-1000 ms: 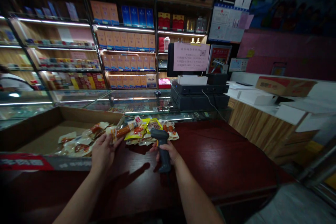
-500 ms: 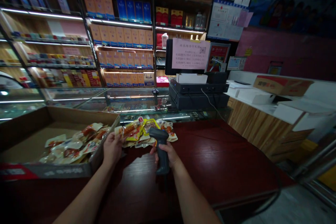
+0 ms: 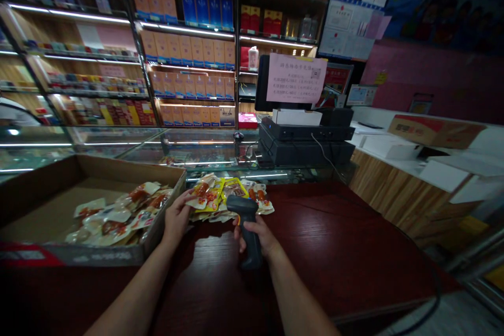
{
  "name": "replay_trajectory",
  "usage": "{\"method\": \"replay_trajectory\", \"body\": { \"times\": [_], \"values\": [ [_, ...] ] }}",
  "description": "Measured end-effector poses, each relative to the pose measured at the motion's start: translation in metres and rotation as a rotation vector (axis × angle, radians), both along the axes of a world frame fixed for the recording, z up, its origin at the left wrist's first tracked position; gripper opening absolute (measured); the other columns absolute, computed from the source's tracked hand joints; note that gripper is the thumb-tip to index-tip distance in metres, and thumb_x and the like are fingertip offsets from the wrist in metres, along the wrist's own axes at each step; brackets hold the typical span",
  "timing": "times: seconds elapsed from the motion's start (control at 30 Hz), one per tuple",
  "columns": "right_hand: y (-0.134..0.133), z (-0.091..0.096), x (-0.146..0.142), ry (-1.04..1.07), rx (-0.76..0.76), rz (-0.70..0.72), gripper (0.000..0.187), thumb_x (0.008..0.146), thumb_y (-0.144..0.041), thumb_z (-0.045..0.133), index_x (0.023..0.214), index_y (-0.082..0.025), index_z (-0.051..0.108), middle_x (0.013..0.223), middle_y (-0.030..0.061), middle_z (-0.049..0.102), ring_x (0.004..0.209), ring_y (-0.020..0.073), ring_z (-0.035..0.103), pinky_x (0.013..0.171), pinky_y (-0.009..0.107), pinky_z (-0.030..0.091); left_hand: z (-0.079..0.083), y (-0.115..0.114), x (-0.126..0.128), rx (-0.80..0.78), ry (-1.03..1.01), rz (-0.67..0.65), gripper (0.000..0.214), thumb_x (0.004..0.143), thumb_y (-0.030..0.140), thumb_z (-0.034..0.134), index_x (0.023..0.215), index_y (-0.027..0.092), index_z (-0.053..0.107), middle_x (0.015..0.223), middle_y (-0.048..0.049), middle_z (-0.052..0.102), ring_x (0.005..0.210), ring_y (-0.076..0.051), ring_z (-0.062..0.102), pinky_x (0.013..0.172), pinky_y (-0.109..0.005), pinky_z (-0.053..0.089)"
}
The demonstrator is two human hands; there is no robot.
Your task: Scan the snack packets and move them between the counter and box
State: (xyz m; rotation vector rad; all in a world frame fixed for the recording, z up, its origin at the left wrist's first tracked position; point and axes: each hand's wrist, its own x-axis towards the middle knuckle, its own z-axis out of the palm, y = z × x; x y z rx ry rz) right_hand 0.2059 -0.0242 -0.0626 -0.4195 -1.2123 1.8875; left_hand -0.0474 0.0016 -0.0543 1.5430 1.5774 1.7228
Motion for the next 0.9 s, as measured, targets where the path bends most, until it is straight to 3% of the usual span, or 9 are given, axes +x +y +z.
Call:
{"method": "replay_trajectory", "body": {
  "times": [0.17, 0.3, 0.47, 0.6, 0.7, 0.8, 0.9],
  "values": [
    [-0.002, 0.002, -0.004, -0.007, 0.015, 0.002, 0.034, 0.075, -0.038, 0.063, 0.096, -0.012, 0.06, 0.064, 0.0005, 0.061, 0.041, 0.0079, 0.051, 0.044, 0.023, 0.048, -0.001, 0.001, 0.003, -0.025, -0.232, 0.037, 0.039, 0.07, 0.035, 0.056, 0.096, 0.01, 0.067, 0.107, -0.0123, 0.068, 0.101, -0.025, 0.061, 0.089, -0.036, 0.048],
    [-0.003, -0.001, -0.006, 0.004, 0.011, -0.048, 0.033, 0.074, -0.036, 0.064, 0.095, -0.011, 0.061, 0.062, 0.0004, 0.06, 0.04, 0.0083, 0.051, 0.042, 0.022, 0.048, -0.005, 0.002, 0.004, -0.023, -0.285, 0.082, 0.044, 0.067, 0.045, 0.061, 0.091, 0.01, 0.069, 0.096, -0.0114, 0.071, 0.092, -0.025, 0.064, 0.083, -0.036, 0.05],
    [-0.003, -0.003, -0.006, 0.02, 0.001, -0.089, 0.032, 0.073, -0.036, 0.065, 0.093, -0.011, 0.062, 0.062, 0.0011, 0.061, 0.04, 0.0082, 0.052, 0.042, 0.023, 0.05, 0.004, 0.001, 0.002, -0.118, 0.039, 0.189, 0.032, 0.067, 0.045, 0.061, 0.074, 0.014, 0.067, 0.079, -0.0078, 0.069, 0.077, -0.022, 0.064, 0.077, -0.034, 0.05],
    [-0.003, -0.003, -0.006, 0.028, -0.014, -0.109, 0.032, 0.071, -0.035, 0.066, 0.092, -0.011, 0.062, 0.062, 0.0015, 0.062, 0.039, 0.0089, 0.053, 0.041, 0.024, 0.05, 0.027, 0.019, -0.001, -0.26, 0.414, 0.251, 0.045, 0.067, 0.038, 0.063, 0.101, 0.009, 0.061, 0.099, -0.0146, 0.066, 0.089, -0.025, 0.063, 0.081, -0.033, 0.048],
    [-0.004, -0.002, -0.007, 0.028, -0.03, -0.118, 0.032, 0.069, -0.035, 0.067, 0.09, -0.011, 0.062, 0.06, 0.0012, 0.062, 0.037, 0.0089, 0.053, 0.041, 0.024, 0.05, 0.044, 0.041, -0.003, -0.482, 0.594, 0.251, 0.051, 0.079, 0.043, 0.05, 0.112, 0.004, 0.056, 0.106, -0.0212, 0.064, 0.098, -0.028, 0.062, 0.082, -0.034, 0.047],
    [-0.005, -0.001, -0.007, 0.026, -0.023, -0.111, 0.033, 0.068, -0.036, 0.068, 0.089, -0.011, 0.062, 0.059, 0.0011, 0.062, 0.038, 0.0092, 0.054, 0.04, 0.023, 0.05, 0.051, 0.057, -0.005, -0.687, 0.754, 0.207, 0.04, 0.084, 0.034, 0.041, 0.101, 0.004, 0.062, 0.103, -0.0241, 0.065, 0.097, -0.03, 0.063, 0.078, -0.033, 0.046],
    [-0.005, 0.0, -0.007, 0.02, -0.02, -0.109, 0.035, 0.068, -0.037, 0.068, 0.09, -0.011, 0.062, 0.059, 0.0012, 0.062, 0.038, 0.0095, 0.055, 0.04, 0.022, 0.05, 0.051, 0.059, -0.009, -0.729, 0.806, 0.118, 0.023, 0.078, 0.019, 0.047, 0.087, 0.011, 0.067, 0.093, -0.0178, 0.069, 0.087, -0.025, 0.066, 0.071, -0.027, 0.046]
  ]
}}
